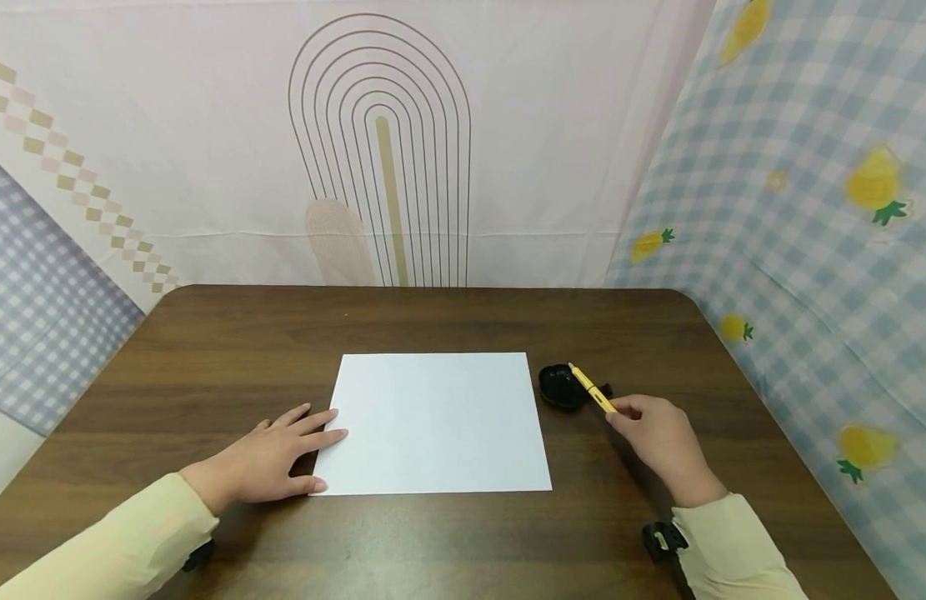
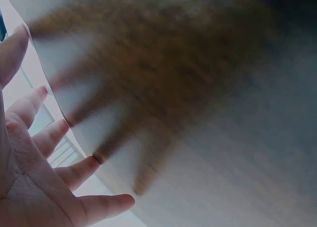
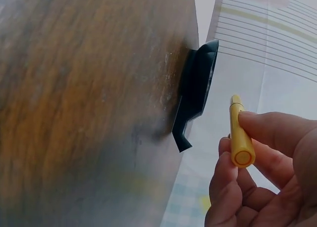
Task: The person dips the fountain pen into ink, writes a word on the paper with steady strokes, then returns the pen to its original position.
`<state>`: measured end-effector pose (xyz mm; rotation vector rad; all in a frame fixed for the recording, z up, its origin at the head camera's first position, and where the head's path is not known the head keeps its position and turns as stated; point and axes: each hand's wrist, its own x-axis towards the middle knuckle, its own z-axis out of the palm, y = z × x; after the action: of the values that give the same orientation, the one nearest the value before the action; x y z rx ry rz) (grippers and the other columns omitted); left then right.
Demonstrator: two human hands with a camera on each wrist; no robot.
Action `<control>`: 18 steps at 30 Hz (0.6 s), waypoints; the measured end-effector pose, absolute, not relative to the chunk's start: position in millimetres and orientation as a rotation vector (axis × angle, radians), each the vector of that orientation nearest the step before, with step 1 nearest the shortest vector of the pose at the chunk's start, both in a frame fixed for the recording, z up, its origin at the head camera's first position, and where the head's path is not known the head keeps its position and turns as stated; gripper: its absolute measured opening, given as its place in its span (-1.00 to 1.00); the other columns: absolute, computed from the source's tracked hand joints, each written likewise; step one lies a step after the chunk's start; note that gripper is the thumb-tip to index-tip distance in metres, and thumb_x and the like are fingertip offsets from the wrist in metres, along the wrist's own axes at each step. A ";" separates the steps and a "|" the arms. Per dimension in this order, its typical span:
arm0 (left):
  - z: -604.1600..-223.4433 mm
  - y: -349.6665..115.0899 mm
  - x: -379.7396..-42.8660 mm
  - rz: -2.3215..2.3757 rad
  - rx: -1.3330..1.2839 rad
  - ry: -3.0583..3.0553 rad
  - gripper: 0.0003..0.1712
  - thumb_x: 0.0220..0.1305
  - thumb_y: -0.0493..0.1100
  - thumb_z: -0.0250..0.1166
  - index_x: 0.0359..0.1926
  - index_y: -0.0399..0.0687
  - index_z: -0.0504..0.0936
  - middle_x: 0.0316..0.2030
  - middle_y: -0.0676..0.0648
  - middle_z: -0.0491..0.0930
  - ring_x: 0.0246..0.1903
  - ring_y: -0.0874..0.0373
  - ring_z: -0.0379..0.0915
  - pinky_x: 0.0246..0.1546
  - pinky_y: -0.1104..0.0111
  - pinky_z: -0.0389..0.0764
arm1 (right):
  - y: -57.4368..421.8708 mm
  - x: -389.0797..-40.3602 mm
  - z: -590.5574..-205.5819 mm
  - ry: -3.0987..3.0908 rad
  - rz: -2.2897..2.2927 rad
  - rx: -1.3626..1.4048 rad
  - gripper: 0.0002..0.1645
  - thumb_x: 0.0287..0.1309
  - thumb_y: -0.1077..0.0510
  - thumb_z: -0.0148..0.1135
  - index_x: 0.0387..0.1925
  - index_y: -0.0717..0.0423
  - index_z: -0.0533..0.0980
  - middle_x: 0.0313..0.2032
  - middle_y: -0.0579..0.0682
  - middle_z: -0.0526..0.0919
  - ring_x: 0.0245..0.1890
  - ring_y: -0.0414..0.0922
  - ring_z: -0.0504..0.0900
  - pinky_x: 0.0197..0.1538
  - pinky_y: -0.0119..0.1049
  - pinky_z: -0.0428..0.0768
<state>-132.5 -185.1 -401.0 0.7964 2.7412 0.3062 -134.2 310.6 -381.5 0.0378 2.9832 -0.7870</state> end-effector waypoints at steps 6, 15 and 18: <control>-401.3 -185.7 -132.6 0.312 0.788 2.737 -0.24 0.18 0.24 0.31 0.38 0.19 0.38 0.43 -0.09 0.18 0.38 -0.34 0.00 0.05 -0.45 0.16 | 308.6 -135.7 -379.9 3.001 -0.794 0.008 -0.61 0.28 0.07 0.23 -0.01 0.28 0.62 -0.15 0.24 0.68 -0.29 -0.01 0.58 -0.38 -0.23 0.46; -404.0 -186.2 -132.0 0.319 0.797 2.744 -0.24 0.18 0.26 0.31 0.37 0.22 0.38 0.43 -0.07 0.18 0.38 -0.33 0.00 0.04 -0.45 0.17 | 306.0 -136.2 -378.0 2.997 -0.806 0.032 -0.59 0.31 0.06 0.17 0.03 0.29 0.59 -0.18 0.21 0.67 -0.44 -0.10 0.41 -0.45 -0.27 0.36; -404.5 -186.6 -132.3 0.321 0.795 2.741 -0.23 0.18 0.26 0.30 0.38 0.22 0.37 0.43 -0.07 0.17 0.39 -0.33 0.00 0.04 -0.45 0.17 | 305.7 -136.4 -376.9 3.010 -0.814 0.032 -0.58 0.31 0.05 0.17 0.02 0.28 0.60 -0.17 0.23 0.67 -0.42 -0.10 0.43 -0.44 -0.28 0.37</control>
<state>-132.3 -186.6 -404.5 0.7946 2.7412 0.3215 -136.4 305.7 -376.9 0.0319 3.0096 -0.8143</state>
